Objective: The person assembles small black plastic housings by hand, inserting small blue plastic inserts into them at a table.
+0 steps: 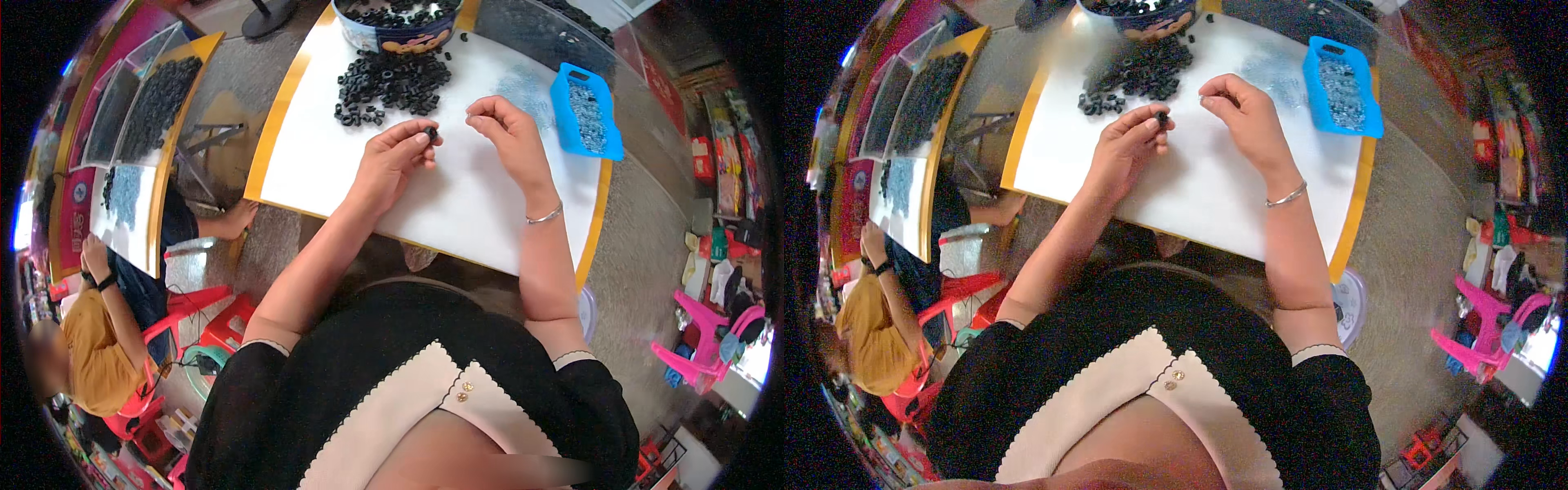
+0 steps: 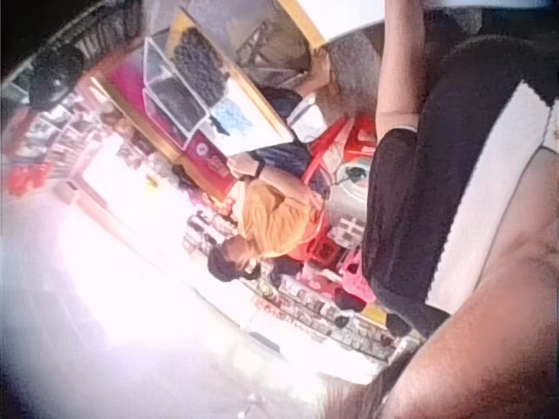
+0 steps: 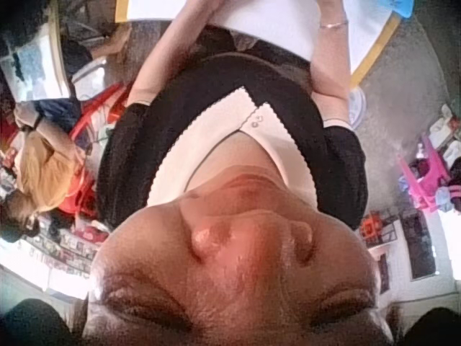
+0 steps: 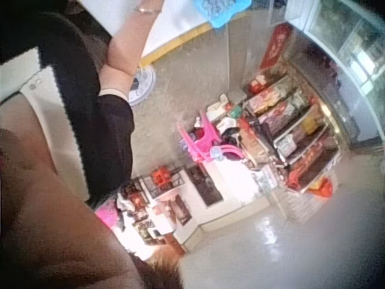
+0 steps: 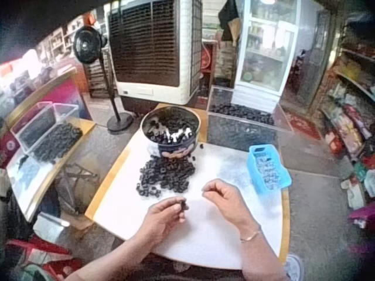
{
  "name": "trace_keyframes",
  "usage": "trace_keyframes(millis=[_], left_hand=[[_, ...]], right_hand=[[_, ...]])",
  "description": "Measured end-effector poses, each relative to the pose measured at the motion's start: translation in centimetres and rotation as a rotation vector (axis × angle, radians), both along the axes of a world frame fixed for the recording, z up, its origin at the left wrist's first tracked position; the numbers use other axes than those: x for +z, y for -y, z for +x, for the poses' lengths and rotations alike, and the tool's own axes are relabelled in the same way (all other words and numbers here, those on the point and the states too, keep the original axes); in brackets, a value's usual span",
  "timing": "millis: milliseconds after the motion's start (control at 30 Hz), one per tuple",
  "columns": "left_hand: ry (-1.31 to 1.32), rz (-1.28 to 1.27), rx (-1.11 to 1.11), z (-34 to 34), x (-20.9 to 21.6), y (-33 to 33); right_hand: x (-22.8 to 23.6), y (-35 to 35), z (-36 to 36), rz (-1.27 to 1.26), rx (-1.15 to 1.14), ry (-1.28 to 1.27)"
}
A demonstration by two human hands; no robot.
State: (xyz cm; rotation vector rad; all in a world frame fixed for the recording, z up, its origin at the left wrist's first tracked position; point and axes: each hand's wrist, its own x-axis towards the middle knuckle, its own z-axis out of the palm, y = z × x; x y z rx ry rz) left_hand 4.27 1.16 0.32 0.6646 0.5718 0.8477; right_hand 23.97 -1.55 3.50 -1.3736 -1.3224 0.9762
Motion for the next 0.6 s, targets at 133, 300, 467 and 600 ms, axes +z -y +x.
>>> trace_keyframes(millis=[133,300,467,600], left_hand=[[0.030,0.009,-0.012,0.2,-0.4,-0.2],[0.029,0.021,0.010,0.3,-0.4,0.0],[-0.107,0.112,-0.026,0.4,-0.1,0.1],[-0.099,0.144,-0.079,0.0,-0.3,0.0]], right_hand=[[0.5,0.5,-1.8,-0.012,0.091,-0.131],[0.2,0.7,-3.0,0.016,0.144,-0.136],[0.0,0.8,-3.2,0.012,0.117,-0.105],[0.0,0.5,-2.9,-0.049,0.168,-0.198]])
